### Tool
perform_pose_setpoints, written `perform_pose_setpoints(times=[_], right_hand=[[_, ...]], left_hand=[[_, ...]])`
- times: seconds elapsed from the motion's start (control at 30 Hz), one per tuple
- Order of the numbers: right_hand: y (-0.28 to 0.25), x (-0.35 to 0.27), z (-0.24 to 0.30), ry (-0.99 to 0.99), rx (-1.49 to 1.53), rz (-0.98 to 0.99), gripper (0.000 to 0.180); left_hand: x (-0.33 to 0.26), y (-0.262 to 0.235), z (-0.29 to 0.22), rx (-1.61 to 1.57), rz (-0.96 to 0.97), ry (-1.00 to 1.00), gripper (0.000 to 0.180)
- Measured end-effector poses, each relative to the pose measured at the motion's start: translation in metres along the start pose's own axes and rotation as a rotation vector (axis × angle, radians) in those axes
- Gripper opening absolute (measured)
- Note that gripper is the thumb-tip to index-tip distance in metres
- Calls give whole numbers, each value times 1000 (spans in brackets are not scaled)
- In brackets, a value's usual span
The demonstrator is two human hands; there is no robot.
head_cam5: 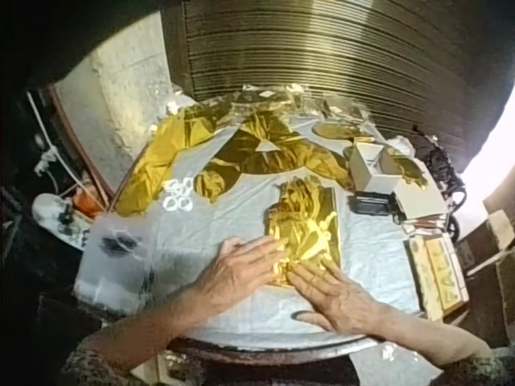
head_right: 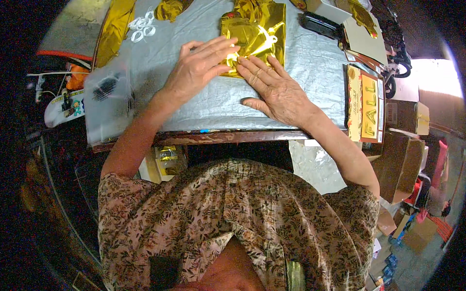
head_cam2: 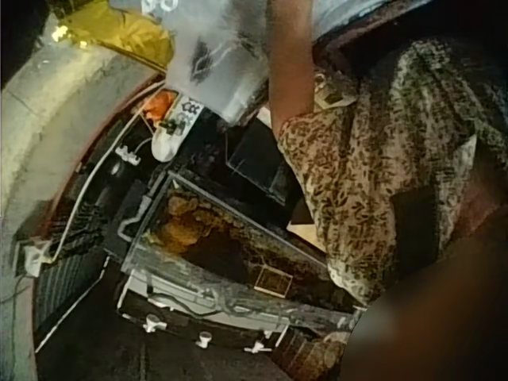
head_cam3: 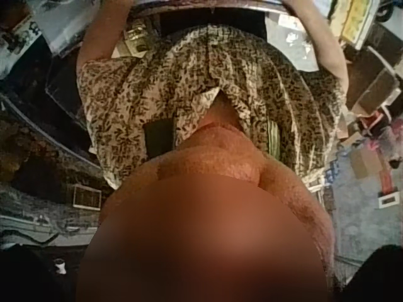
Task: Folding gold foil balloons into compact rectangular shapes for packaging.
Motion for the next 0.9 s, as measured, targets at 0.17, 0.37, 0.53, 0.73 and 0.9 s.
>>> perform_pose_setpoints(times=[0.17,0.37,0.53,0.73,0.9], right_hand=[[-2,1,0,-13,12,-13,80],[0,-2,-1,-4,23,-52,81],[0,-2,-1,-9,-1,-57,82],[1,-3,-1,-1,9,-64,82],[-3,-2,1,-4,3,-109,80]], left_hand=[[-2,-3,21,-234,-173,-264,25],[-8,5,13,-210,-98,-301,25],[-7,5,11,-244,-77,-303,25],[-2,4,8,-286,-36,-269,23],[-4,5,6,-418,-15,-403,21]])
Point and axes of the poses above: each hand's wrist, its own x-axis towards the middle knuckle, its own y-axis out of the palm, z = x × y, the point moved 3 cm from there along x, towards the middle knuckle, and after that the axes turned 5 degrees about -y, right-handed, at the moved point
